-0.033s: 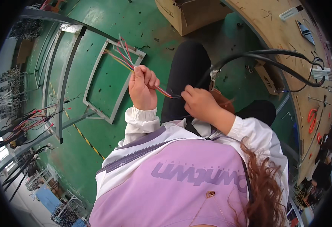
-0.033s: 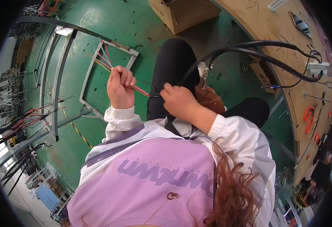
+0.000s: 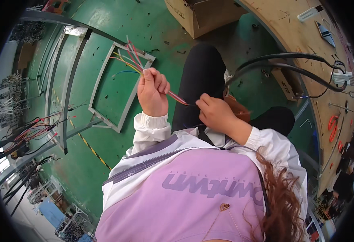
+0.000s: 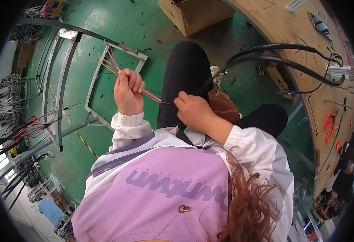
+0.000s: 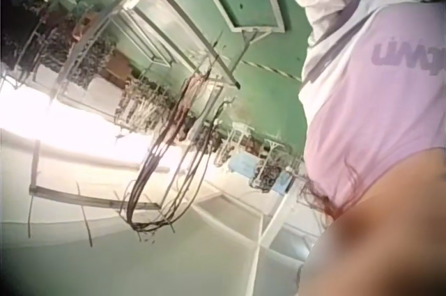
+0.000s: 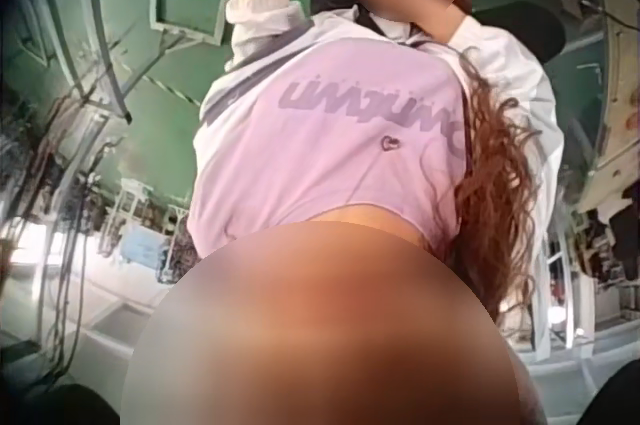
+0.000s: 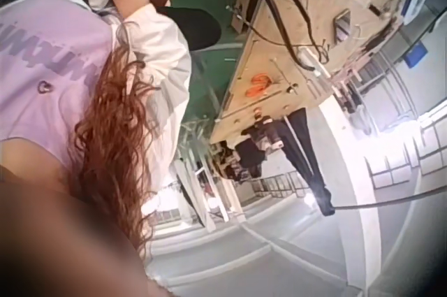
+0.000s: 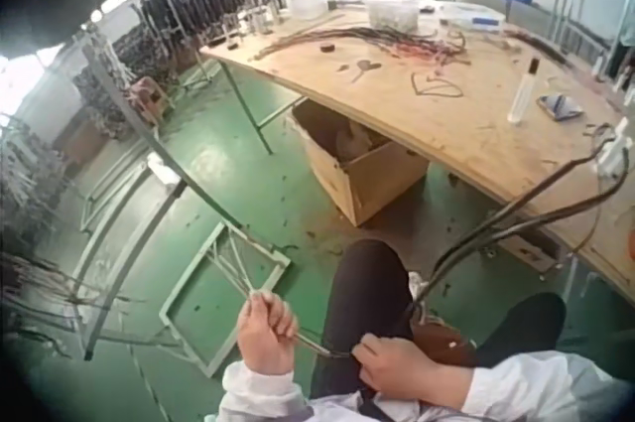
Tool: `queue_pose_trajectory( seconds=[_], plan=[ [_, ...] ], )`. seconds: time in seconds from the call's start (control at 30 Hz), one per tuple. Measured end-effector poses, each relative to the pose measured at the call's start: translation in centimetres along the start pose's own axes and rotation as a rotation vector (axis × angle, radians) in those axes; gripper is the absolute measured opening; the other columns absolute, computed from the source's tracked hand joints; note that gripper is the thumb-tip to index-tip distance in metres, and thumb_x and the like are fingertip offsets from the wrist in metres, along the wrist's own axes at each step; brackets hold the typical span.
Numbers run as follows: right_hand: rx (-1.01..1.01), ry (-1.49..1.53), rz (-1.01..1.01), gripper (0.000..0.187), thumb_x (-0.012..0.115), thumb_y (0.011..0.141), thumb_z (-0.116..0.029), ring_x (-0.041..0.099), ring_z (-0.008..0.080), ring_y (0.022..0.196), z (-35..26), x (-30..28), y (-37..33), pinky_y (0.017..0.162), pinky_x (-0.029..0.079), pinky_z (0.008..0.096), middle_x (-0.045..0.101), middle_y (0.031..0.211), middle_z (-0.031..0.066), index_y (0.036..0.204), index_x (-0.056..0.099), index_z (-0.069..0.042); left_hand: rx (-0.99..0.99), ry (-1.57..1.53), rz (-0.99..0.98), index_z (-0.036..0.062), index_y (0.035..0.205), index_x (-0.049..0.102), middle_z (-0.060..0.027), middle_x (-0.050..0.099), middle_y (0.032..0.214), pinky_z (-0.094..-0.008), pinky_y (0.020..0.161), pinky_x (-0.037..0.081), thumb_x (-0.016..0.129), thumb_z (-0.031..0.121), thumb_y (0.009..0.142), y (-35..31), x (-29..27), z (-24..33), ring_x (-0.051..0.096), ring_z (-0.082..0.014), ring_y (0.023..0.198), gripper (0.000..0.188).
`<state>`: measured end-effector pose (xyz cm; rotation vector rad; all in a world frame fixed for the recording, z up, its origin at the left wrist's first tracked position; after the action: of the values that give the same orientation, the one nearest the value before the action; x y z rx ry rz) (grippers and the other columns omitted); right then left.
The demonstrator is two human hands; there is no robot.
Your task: Wrapping electrical tape around a bundle of wires and measuring the length with a ruler.
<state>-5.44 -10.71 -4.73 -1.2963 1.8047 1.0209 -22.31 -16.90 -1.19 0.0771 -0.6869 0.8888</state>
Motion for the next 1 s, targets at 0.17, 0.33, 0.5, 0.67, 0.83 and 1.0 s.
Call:
queue_pose_trajectory(
  seconds=[0.17, 0.33, 0.5, 0.67, 0.83, 1.0],
  plan=[
    [0.269, 0.170, -0.105, 0.019, 0.057, 0.067, -0.007, 0.056, 0.0272, 0.060, 1.1, 1.2, -4.8, 0.050, 0.046, 0.0366, 0.046, 0.081, 0.0103, 0.084, 0.049, -0.005, 0.069, 0.107, -0.080, 0.0060, 0.080, 0.043, 0.0036, 0.027, 0.057, -0.0216, 0.041, 0.026, 0.034, 0.027, 0.096, 1.3, 1.9, 0.0, 0.025, -0.0058, 0.046, 0.027],
    [0.348, 0.230, -0.189, 0.015, 0.053, 0.070, -0.006, 0.055, 0.0294, 0.061, 1.9, 1.5, -6.7, 0.052, 0.046, 0.0383, 0.046, 0.082, 0.0103, 0.084, 0.049, -0.004, 0.147, 0.228, -0.162, 0.0045, 0.084, 0.046, 0.0038, 0.030, 0.057, -0.0202, 0.041, 0.028, 0.033, 0.026, 0.096, 1.7, 4.0, 0.0, 0.027, -0.0048, 0.046, 0.027],
    [0.388, 0.324, -0.249, 0.019, 0.053, 0.072, -0.006, 0.055, 0.0297, 0.070, 2.1, 1.3, -6.7, 0.058, 0.046, 0.0387, 0.045, 0.088, 0.0117, 0.090, 0.050, -0.003, 0.098, 0.296, -0.184, 0.0030, 0.085, 0.050, 0.0059, 0.030, 0.055, -0.0188, 0.039, 0.020, 0.035, 0.026, 0.096, 1.0, 5.7, 0.0, 0.023, -0.0023, 0.043, 0.029],
    [0.388, 0.435, 0.141, 0.026, 0.051, 0.070, -0.003, 0.047, 0.0288, 0.085, 2.4, -7.2, -6.1, 0.074, 0.041, 0.0353, 0.041, 0.091, 0.0134, 0.096, 0.052, -0.003, 0.048, 0.378, -0.239, 0.0016, 0.086, 0.051, 0.0073, 0.025, 0.054, -0.0201, 0.037, 0.013, 0.037, 0.026, 0.095, 0.4, 6.6, 0.1, 0.019, -0.0016, 0.043, 0.030],
    [0.351, -0.148, 0.575, 0.020, 0.039, 0.078, -0.007, 0.044, 0.0255, 0.083, 7.1, -22.9, -6.1, 0.077, 0.036, 0.0327, 0.047, 0.087, 0.0122, 0.092, 0.052, 0.000, -0.165, 0.245, -0.319, 0.0018, 0.085, 0.051, 0.0071, 0.023, 0.052, -0.0199, 0.036, 0.013, 0.029, 0.039, 0.095, -0.4, 7.5, 0.2, 0.018, -0.0024, 0.041, 0.044],
    [0.440, -0.743, 0.321, 0.015, 0.045, 0.081, -0.013, 0.044, 0.0243, 0.090, 22.7, -31.4, -11.9, 0.080, 0.037, 0.0317, 0.050, 0.099, 0.0056, 0.093, 0.050, -0.006, -0.509, 0.043, -0.512, 0.0005, 0.086, 0.051, 0.0063, 0.022, 0.052, -0.0196, 0.036, 0.014, 0.023, 0.045, 0.094, -0.9, 9.9, -0.9, 0.017, -0.0037, 0.040, 0.054]
  ],
)
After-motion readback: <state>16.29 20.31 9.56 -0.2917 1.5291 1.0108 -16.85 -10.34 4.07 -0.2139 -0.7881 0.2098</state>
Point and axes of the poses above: each hand's wrist, its own y-axis towards the middle knuckle, its own x-axis out of the palm, z = x × y, the point moved 3 cm from there along y, towards the middle knuckle
